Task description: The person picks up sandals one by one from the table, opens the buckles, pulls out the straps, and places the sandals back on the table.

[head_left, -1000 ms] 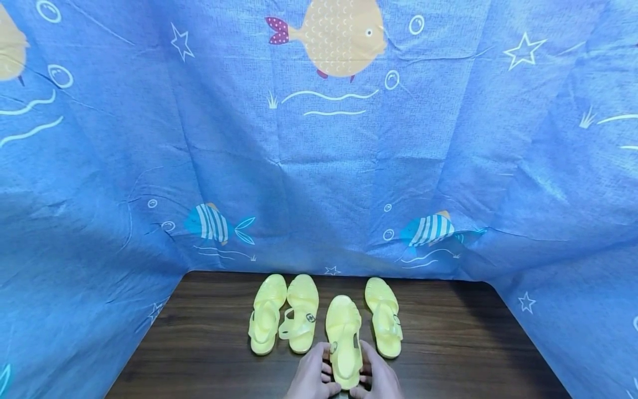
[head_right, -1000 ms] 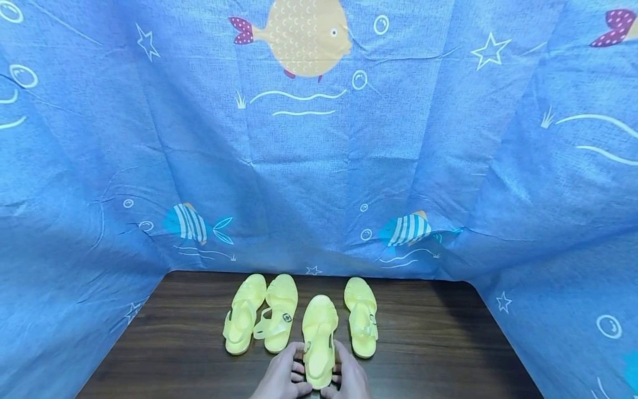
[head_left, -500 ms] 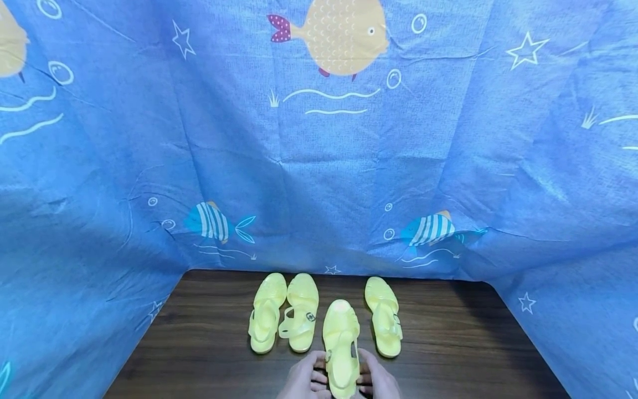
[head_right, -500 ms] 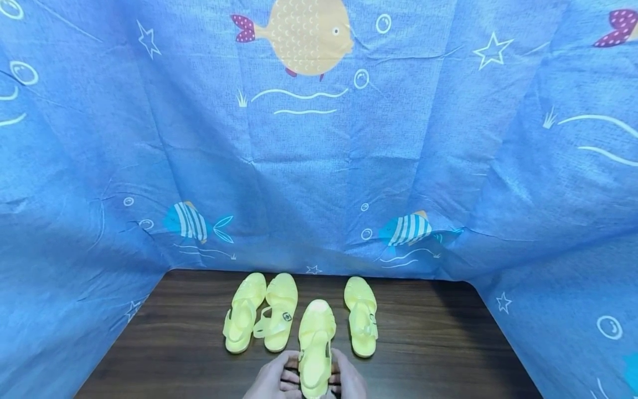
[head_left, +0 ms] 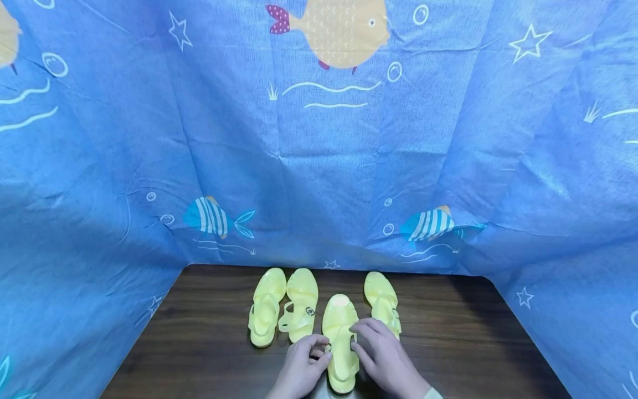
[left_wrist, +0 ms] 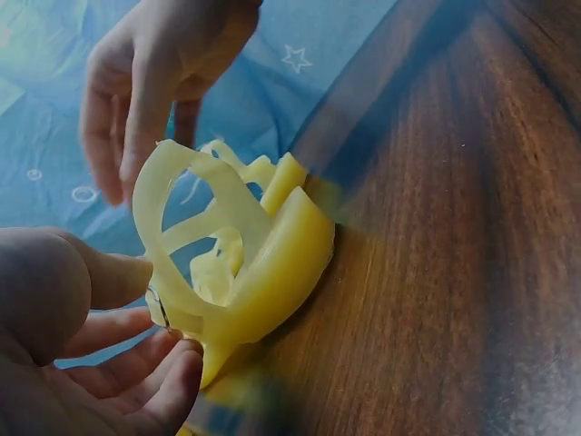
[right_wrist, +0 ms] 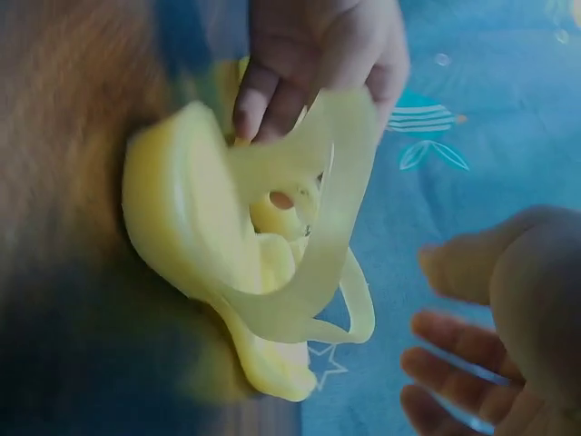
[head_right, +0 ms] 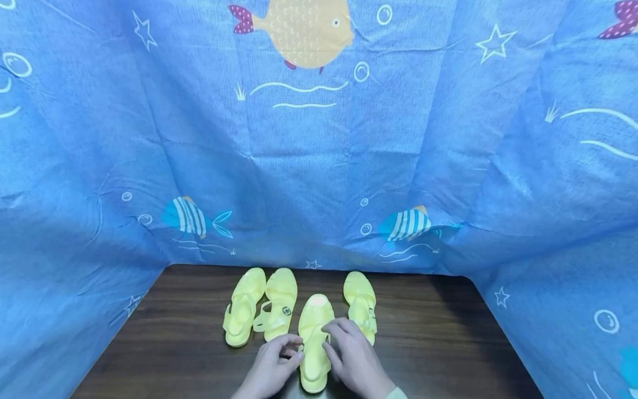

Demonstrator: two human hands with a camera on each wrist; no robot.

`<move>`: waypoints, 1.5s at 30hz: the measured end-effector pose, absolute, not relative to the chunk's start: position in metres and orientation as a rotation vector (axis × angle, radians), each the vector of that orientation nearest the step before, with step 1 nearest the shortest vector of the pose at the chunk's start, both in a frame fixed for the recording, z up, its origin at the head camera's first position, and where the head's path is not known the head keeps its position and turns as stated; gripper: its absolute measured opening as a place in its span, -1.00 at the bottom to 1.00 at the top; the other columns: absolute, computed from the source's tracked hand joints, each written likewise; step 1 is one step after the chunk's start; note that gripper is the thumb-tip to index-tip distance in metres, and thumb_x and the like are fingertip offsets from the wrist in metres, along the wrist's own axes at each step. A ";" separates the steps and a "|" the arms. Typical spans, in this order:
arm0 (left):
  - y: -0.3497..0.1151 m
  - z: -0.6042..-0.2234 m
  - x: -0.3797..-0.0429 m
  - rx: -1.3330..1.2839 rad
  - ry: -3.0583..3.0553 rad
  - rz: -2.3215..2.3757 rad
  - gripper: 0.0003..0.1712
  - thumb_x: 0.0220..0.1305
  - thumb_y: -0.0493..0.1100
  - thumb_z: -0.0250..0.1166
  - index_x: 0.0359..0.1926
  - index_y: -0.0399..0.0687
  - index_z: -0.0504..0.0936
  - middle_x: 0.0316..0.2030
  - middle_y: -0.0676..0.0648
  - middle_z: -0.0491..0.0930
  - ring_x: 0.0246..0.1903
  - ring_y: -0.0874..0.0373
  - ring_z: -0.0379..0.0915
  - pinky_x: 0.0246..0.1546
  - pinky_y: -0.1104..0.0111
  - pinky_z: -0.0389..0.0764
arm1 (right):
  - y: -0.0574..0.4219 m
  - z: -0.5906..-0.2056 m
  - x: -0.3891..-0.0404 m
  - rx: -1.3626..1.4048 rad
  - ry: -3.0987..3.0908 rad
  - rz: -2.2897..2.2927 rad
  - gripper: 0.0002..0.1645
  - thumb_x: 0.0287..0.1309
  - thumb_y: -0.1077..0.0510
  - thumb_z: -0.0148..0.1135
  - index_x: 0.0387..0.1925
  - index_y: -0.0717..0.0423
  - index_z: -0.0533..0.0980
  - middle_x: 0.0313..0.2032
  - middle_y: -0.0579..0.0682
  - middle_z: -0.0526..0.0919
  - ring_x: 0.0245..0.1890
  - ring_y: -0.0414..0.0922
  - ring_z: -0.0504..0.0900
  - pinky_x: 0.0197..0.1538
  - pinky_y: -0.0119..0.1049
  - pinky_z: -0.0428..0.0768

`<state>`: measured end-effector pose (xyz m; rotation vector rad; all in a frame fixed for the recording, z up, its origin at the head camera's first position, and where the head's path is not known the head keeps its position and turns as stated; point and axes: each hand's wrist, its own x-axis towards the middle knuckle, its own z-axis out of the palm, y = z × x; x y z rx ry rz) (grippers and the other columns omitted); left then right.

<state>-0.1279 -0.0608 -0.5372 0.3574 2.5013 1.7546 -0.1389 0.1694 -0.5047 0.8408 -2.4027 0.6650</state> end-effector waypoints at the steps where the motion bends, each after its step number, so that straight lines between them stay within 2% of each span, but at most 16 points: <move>1: -0.061 -0.537 -0.129 0.374 2.504 1.760 -0.70 0.34 -0.19 0.43 0.02 -0.23 0.69 -0.10 -0.07 0.71 -0.25 0.30 0.64 -0.28 0.44 0.68 | 0.168 -0.504 -0.144 0.906 -2.374 0.614 -0.63 0.04 0.25 0.60 -0.08 0.02 0.70 -0.07 -0.16 0.69 -0.03 -0.20 0.66 -0.01 -0.22 0.70; 7: -0.062 -0.538 -0.132 0.411 2.514 1.789 -0.76 0.33 -0.23 0.43 -0.03 -0.22 0.71 -0.12 -0.05 0.74 -0.29 0.30 0.67 -0.27 0.45 0.68 | 0.154 -0.497 -0.164 1.194 -2.375 0.453 -0.66 0.11 0.23 0.56 -0.04 0.06 0.73 -0.04 -0.10 0.72 0.02 -0.13 0.67 0.06 -0.17 0.70; 13: -0.064 -0.539 -0.133 0.383 2.498 1.786 -0.76 0.31 -0.28 0.44 -0.02 -0.23 0.71 -0.17 -0.05 0.77 -0.30 0.29 0.68 -0.26 0.46 0.69 | 0.143 -0.495 -0.171 1.363 -2.438 0.328 -0.76 0.22 0.19 0.50 -0.06 -0.01 0.74 -0.13 -0.19 0.74 -0.02 -0.20 0.69 0.14 -0.18 0.65; 19: -0.065 -0.542 -0.132 0.381 2.479 1.809 -0.76 0.27 -0.31 0.45 -0.05 -0.26 0.72 -0.21 -0.07 0.77 -0.32 0.29 0.70 -0.26 0.48 0.69 | 0.138 -0.494 -0.175 1.373 -2.508 0.248 -0.84 0.23 0.15 0.51 -0.16 -0.13 0.76 -0.20 -0.28 0.76 -0.10 -0.27 0.68 0.10 -0.25 0.63; 23: -0.064 -0.543 -0.132 0.355 2.486 1.811 -0.79 0.26 -0.29 0.47 -0.09 -0.25 0.73 -0.23 -0.06 0.77 -0.34 0.30 0.70 -0.27 0.48 0.68 | 0.136 -0.494 -0.177 1.366 -2.581 0.221 -0.89 0.25 0.13 0.48 -0.22 -0.18 0.74 -0.23 -0.32 0.75 -0.14 -0.27 0.66 -0.01 -0.28 0.63; 26: -0.065 -0.544 -0.132 0.342 2.476 1.823 -0.81 0.27 -0.28 0.47 -0.11 -0.24 0.72 -0.25 -0.05 0.76 -0.35 0.29 0.70 -0.28 0.47 0.68 | 0.135 -0.495 -0.178 1.354 -2.629 0.236 -0.88 0.24 0.14 0.48 -0.24 -0.20 0.74 -0.25 -0.33 0.75 -0.18 -0.27 0.63 -0.12 -0.31 0.61; 35: -0.065 -0.548 -0.132 0.354 2.480 1.857 -0.83 0.28 -0.27 0.48 -0.14 -0.24 0.73 -0.28 -0.06 0.77 -0.36 0.26 0.71 -0.28 0.46 0.70 | 0.133 -0.493 -0.184 1.389 -2.686 0.302 -0.84 0.15 0.18 0.55 -0.30 -0.18 0.73 -0.34 -0.32 0.72 -0.29 -0.29 0.60 -0.22 -0.37 0.57; 41: -0.062 -0.546 -0.136 0.354 2.521 1.809 -0.79 0.30 -0.26 0.45 -0.08 -0.25 0.75 -0.23 -0.05 0.78 -0.28 0.29 0.70 -0.22 0.47 0.71 | 0.135 -0.493 -0.189 1.389 -2.739 0.376 -0.74 0.12 0.31 0.54 -0.19 -0.05 0.76 -0.27 -0.23 0.75 -0.20 -0.27 0.66 -0.09 -0.36 0.66; 45: -0.064 -0.542 -0.139 0.380 2.487 1.832 -0.76 0.28 -0.31 0.47 -0.05 -0.29 0.74 -0.22 -0.09 0.77 -0.29 0.25 0.69 -0.24 0.46 0.71 | 0.135 -0.493 -0.192 1.354 -2.733 0.407 -0.77 0.15 0.32 0.52 -0.17 0.01 0.76 -0.25 -0.18 0.76 -0.15 -0.24 0.68 -0.03 -0.34 0.67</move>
